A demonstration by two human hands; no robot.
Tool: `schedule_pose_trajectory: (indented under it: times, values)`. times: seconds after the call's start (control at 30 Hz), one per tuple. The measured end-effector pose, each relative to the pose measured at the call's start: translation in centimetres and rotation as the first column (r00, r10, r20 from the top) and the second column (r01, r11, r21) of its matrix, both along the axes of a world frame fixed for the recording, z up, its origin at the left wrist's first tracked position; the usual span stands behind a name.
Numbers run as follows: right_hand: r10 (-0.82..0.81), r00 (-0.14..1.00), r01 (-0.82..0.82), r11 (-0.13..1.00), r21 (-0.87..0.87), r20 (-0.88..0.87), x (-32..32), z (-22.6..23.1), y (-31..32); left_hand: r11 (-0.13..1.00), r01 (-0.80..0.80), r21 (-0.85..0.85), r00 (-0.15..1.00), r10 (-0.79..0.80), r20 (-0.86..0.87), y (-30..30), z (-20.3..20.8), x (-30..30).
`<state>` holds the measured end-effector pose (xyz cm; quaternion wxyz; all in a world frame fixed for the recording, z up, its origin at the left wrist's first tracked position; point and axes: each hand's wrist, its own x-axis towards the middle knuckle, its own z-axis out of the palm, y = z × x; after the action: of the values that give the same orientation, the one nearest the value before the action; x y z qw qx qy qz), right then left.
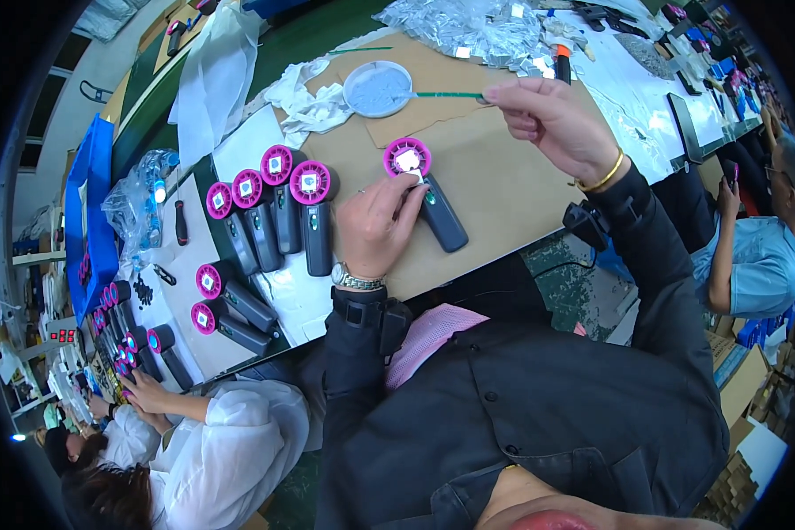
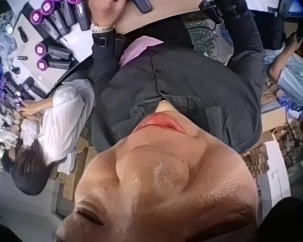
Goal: The person applies a substance to a handheld fan with a stick, presses a square component onto it, and wipes the fan with a cloth.
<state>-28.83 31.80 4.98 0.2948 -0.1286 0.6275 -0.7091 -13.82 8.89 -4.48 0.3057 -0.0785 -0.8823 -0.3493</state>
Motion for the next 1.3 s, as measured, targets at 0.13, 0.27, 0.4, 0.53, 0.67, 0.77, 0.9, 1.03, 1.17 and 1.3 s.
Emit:
schedule_pose_trajectory:
  times: [0.13,0.27,0.4,0.53,0.67,0.77,0.9,1.03,1.17,1.3]
  values:
    - [-0.007,1.000,0.008,0.997,0.073,-0.005,2.1,-0.8,0.7,1.000,-0.002,-0.016,1.000,0.002,-0.026,0.0,0.2,0.1]
    - [-0.040,0.987,0.070,0.977,0.201,-0.153,3.7,-2.2,0.8,1.000,-0.009,-0.011,0.999,0.009,-0.031,0.1,0.5,0.2]
    - [0.017,0.864,0.127,0.960,0.251,-0.503,4.7,-3.7,0.7,1.000,-0.012,-0.017,0.999,0.011,-0.042,0.0,0.4,0.3]
    - [0.136,0.562,0.189,0.939,0.287,-0.816,5.6,-3.5,0.5,1.000,-0.021,-0.012,0.999,0.021,-0.041,0.0,0.4,0.4]
    - [0.147,0.145,0.145,0.975,0.168,-0.978,5.2,-4.0,-0.1,1.000,-0.018,-0.016,0.999,0.017,-0.030,-0.1,0.5,0.4]
    - [0.224,-0.127,0.132,0.969,0.207,-0.966,5.2,-3.6,-0.2,1.000,-0.017,-0.002,0.999,0.017,-0.034,0.0,0.5,0.3]
    - [0.319,-0.307,0.141,0.947,0.289,-0.897,5.2,-3.6,0.1,1.000,-0.010,-0.025,0.998,0.008,-0.068,-0.3,0.4,0.2]
    - [0.334,-0.329,0.135,0.943,0.306,-0.883,5.3,-3.4,0.2,1.000,0.004,-0.018,0.998,-0.005,-0.062,-0.3,0.4,0.2]
    - [0.341,-0.315,0.130,0.940,0.315,-0.886,5.1,-2.9,0.3,1.000,0.006,-0.029,1.000,-0.006,-0.008,-0.3,0.6,0.4]
    - [0.293,-0.293,0.139,0.955,0.262,-0.910,4.9,-2.7,0.5,0.998,0.025,0.058,0.999,-0.024,-0.031,-0.2,0.2,0.3]
